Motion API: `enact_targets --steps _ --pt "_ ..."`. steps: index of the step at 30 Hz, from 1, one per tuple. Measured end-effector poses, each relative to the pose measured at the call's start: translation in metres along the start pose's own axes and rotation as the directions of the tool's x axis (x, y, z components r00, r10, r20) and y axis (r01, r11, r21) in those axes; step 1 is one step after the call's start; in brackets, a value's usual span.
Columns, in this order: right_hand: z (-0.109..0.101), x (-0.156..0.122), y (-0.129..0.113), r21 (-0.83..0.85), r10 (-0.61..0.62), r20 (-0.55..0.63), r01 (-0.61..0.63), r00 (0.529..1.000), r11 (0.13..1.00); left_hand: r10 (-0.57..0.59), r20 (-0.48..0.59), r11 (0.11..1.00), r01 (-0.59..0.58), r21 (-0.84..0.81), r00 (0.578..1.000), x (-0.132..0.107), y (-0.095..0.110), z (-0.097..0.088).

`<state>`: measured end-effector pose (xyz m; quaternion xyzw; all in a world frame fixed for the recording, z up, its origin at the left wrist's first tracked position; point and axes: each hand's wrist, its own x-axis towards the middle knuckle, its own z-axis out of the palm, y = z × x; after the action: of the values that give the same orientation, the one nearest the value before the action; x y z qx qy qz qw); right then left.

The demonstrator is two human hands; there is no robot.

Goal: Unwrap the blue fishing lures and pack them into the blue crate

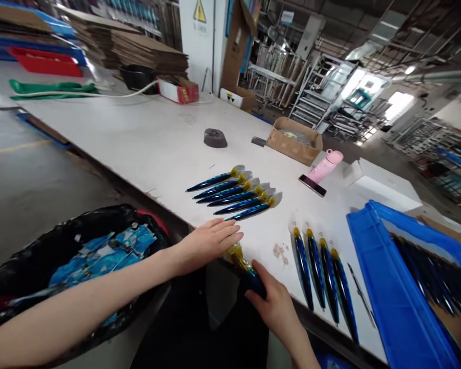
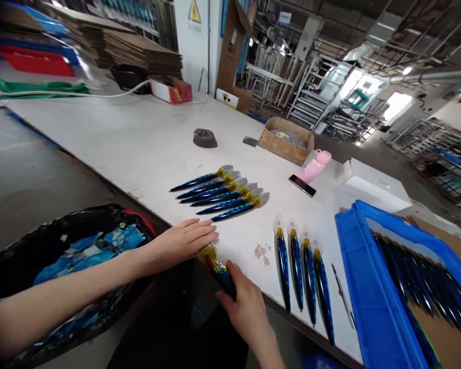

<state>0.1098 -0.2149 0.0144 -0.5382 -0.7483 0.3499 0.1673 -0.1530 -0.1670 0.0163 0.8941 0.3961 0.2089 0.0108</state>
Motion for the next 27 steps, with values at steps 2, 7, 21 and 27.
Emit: enact_targets --steps 2,7,21,27 --pt "0.002 -0.003 0.001 -0.011 0.017 0.008 -0.017 1.0 1.0 0.022 -0.041 0.999 -0.023 -0.033 0.999 -0.004 -0.002 0.008" --pt "0.004 -0.003 0.001 0.047 0.035 0.034 -0.037 0.999 0.998 0.035 -0.117 0.999 -0.034 0.012 0.993 -0.008 0.002 0.008" --pt "-0.004 -0.022 -0.005 0.271 0.108 0.152 -0.147 0.982 0.951 0.177 0.033 0.982 -0.179 0.057 0.984 -0.013 0.013 -0.009" --pt "-0.005 -0.049 -0.019 0.82 0.121 0.398 -0.412 0.909 0.398 0.119 -0.219 0.992 -0.123 -0.006 0.969 -0.009 0.018 -0.045"
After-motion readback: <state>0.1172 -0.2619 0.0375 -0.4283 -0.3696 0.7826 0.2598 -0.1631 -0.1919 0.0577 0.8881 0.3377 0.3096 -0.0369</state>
